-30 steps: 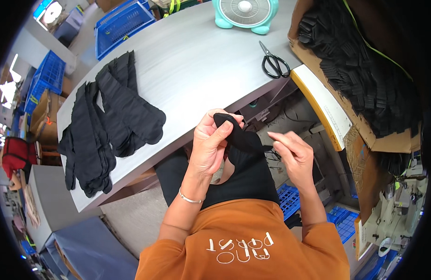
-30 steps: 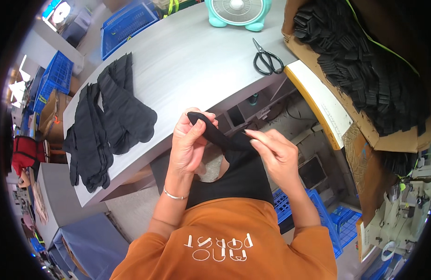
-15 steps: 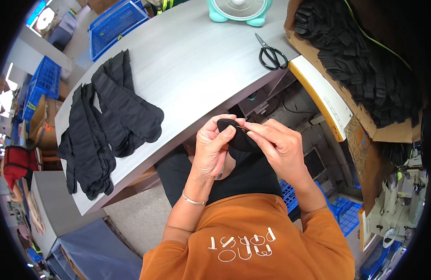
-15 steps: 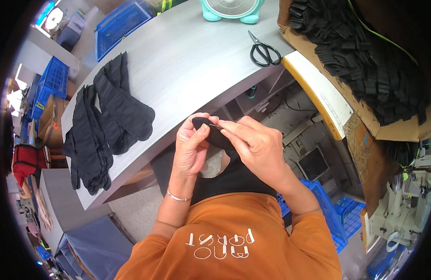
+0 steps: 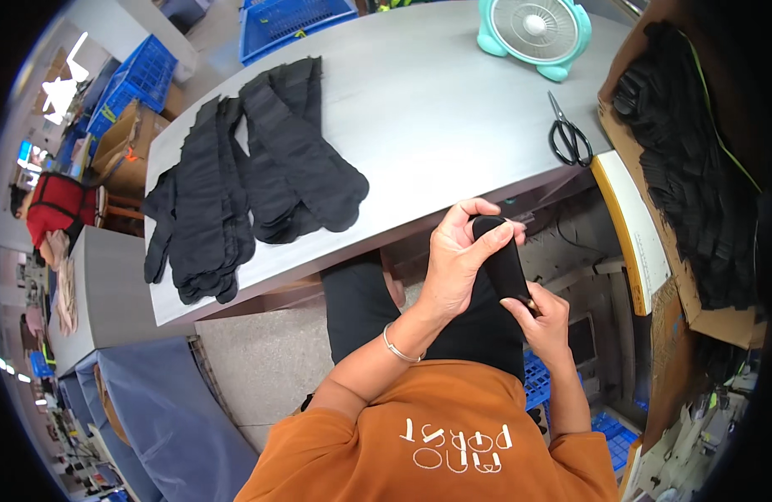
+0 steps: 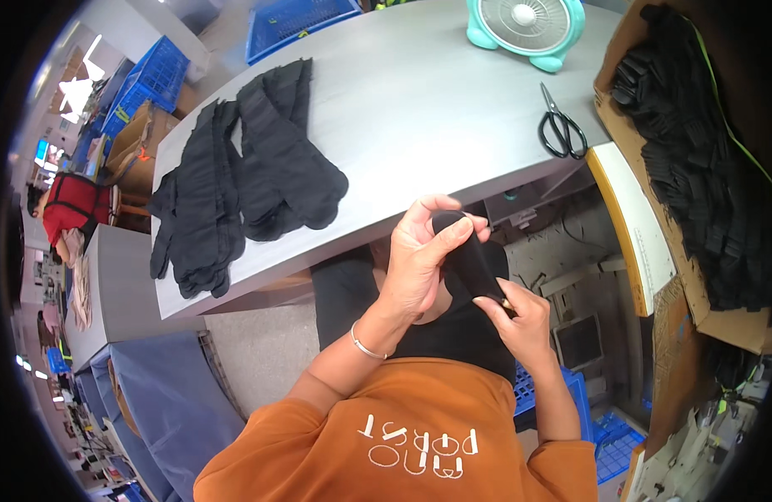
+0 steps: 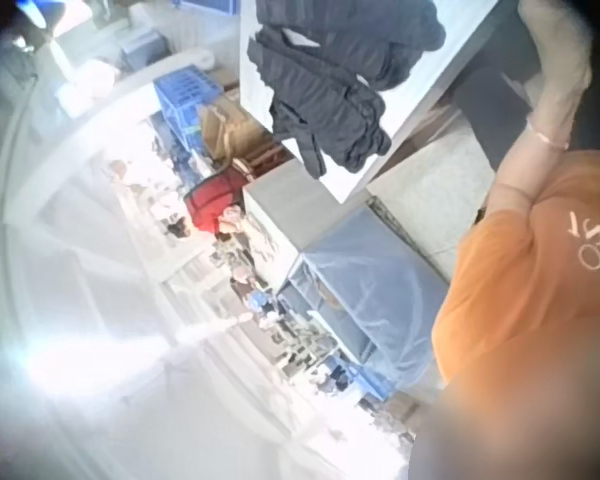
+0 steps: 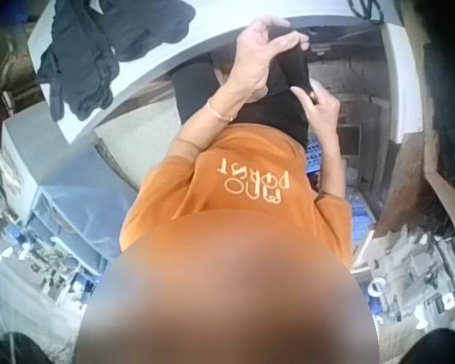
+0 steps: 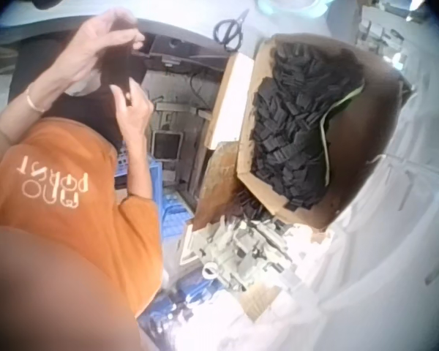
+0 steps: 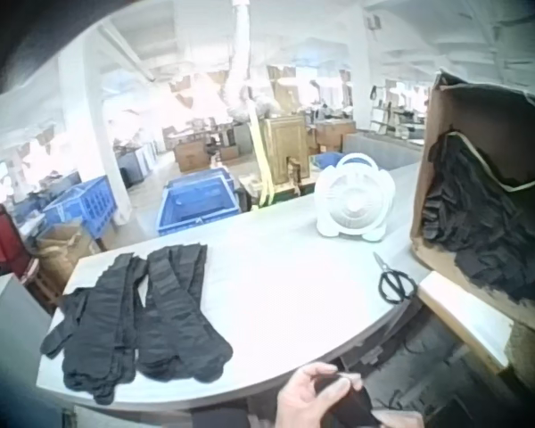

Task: Attaching velcro straps to black fabric sleeves in a workshop environment.

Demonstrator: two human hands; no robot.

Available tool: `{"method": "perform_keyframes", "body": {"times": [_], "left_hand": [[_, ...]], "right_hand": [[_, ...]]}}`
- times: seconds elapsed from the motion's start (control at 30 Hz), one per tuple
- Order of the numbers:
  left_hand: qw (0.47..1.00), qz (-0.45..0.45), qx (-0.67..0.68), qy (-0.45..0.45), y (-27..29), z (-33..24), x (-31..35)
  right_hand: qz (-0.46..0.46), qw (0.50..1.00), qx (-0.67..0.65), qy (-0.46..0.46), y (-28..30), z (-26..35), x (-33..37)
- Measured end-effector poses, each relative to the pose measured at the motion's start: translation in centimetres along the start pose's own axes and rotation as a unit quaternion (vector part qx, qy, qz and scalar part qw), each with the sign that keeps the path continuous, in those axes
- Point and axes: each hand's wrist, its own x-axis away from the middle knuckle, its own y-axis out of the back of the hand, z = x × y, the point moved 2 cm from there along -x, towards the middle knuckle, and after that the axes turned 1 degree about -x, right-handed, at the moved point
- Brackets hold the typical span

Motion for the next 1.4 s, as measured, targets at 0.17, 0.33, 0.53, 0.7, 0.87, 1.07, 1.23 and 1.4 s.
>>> {"method": "perform_keyframes", "body": {"times": [0.17,0.33,0.53,0.7,0.87,1.07,1.23,1.4], "left_hand": [[0.97,-0.132,-0.184,-0.085,0.5,-1.9,-0.4],[0.873,-0.174,-0.384,-0.246,7.3,-5.0,-1.7],[0.785,-0.256,-0.488,-0.283,14.7,-7.4,-0.8],[0.609,-0.195,-0.715,-0.283,14.5,-7.4,-1.0],[0.573,-0.101,-0.765,-0.276,12.6,-4.1,-1.6],[0.621,0.005,-0.746,-0.24,8.7,-2.6,-0.4],[0.722,-0.154,-0.619,-0.269,7.1,-6.3,-0.4],[0.554,-0.177,-0.764,-0.279,12.1,-10.1,-6.3]], "right_hand": [[-0.078,0.954,0.269,-0.104,2.0,-9.9,7.7],[-0.104,0.812,0.381,-0.429,6.0,-19.8,25.1],[-0.15,0.713,0.419,-0.543,4.4,-23.9,41.6],[-0.168,0.768,0.26,-0.56,4.1,-21.8,29.3],[-0.23,0.934,0.221,-0.162,2.3,-14.0,6.1],[-0.233,0.924,0.255,0.165,-1.7,-4.0,-13.6],[-0.213,0.907,0.319,0.175,-5.7,-6.5,-23.8],[-0.278,0.897,0.305,0.155,-8.6,-8.0,-29.5]]}}
